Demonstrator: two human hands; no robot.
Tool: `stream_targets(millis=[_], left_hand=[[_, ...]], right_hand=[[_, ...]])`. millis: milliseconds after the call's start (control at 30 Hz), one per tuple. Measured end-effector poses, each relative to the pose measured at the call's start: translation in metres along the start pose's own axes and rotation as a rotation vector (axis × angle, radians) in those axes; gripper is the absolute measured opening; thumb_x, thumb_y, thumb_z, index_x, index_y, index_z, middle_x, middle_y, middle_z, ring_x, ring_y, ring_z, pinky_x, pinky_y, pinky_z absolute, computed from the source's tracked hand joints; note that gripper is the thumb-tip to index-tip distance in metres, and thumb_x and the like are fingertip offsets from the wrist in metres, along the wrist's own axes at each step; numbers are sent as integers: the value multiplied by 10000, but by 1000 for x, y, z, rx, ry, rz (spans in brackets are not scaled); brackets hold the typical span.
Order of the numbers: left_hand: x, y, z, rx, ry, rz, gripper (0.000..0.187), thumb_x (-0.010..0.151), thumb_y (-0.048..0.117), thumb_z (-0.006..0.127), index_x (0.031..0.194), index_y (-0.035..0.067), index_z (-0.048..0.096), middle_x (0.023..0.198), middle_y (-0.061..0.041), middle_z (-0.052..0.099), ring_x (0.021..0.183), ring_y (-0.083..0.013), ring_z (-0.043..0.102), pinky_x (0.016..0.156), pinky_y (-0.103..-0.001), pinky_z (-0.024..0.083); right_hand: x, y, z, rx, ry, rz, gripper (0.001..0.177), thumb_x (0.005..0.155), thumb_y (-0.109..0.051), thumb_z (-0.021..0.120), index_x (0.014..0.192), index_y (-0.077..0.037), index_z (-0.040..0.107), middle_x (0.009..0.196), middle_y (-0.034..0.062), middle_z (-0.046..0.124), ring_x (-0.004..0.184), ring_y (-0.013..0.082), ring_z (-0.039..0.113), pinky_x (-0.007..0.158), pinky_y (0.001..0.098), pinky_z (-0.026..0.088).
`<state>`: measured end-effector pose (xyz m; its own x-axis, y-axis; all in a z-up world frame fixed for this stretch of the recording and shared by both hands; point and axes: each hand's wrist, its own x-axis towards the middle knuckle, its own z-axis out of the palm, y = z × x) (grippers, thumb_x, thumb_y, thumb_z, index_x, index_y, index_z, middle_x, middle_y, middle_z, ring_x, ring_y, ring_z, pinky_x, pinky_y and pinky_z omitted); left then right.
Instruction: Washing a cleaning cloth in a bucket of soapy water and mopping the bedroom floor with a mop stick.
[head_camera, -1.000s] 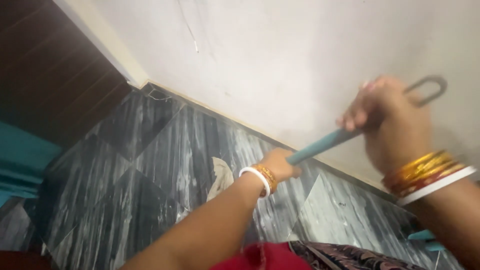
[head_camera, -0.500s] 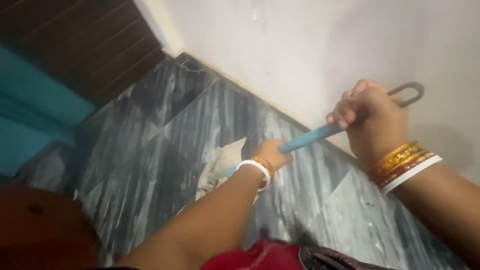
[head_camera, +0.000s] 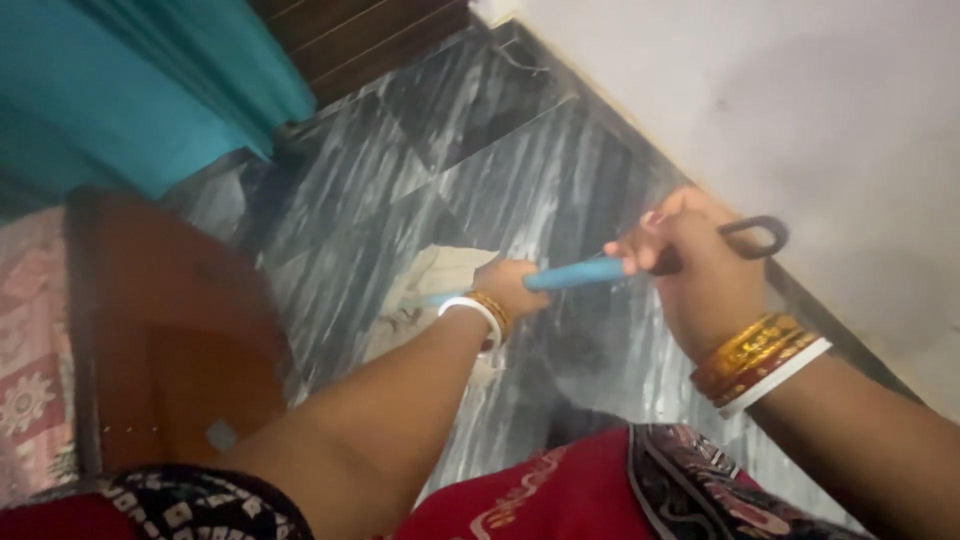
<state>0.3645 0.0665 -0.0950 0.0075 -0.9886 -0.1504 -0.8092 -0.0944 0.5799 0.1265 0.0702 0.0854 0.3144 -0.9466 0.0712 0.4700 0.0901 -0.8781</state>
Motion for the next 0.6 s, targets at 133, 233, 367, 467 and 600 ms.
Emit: stream_targets(millis=[133,233,367,467,600], left_hand=[[4,-79,6,151,-70,0,247,748,347,750,885,144,779,938,-145,745,914,-370,713,834,-457,562],[-16,-96,6,108,-98,-47,253,707,297,769,897,130,770,946,-151,725,893,-366,718,805,-457,570],[-19,-68,10,27,-108,-72,271,677,268,779,907,126,754,929,-148,728,873,-358,719,778,-454,566],[-21,-37,25,45,-157,-17,251,699,277,762,905,134,758,895,-148,756,867,-354,730,791,-444,562],[-36,19,40,69,-135,57,267,686,294,789,886,123,744,896,-149,750,869,-364,721,788,-447,565]], right_hand=[[-13,26,32,-265,1,60,131,904,-103,544,778,-69,547,788,78,663,790,200,671,905,441,621],[-28,36,38,-414,-21,130,182,911,-176,548,769,-72,593,829,77,731,885,183,739,883,378,606],[-40,18,24,-443,-24,153,207,928,-210,559,777,-84,624,852,79,747,898,180,731,870,359,576],[-55,-9,7,-501,-3,140,227,920,-208,566,752,-77,646,862,86,762,895,182,736,850,350,569],[-83,-47,-19,-519,22,84,232,910,-186,569,730,-64,650,839,90,758,863,193,741,843,342,584]])
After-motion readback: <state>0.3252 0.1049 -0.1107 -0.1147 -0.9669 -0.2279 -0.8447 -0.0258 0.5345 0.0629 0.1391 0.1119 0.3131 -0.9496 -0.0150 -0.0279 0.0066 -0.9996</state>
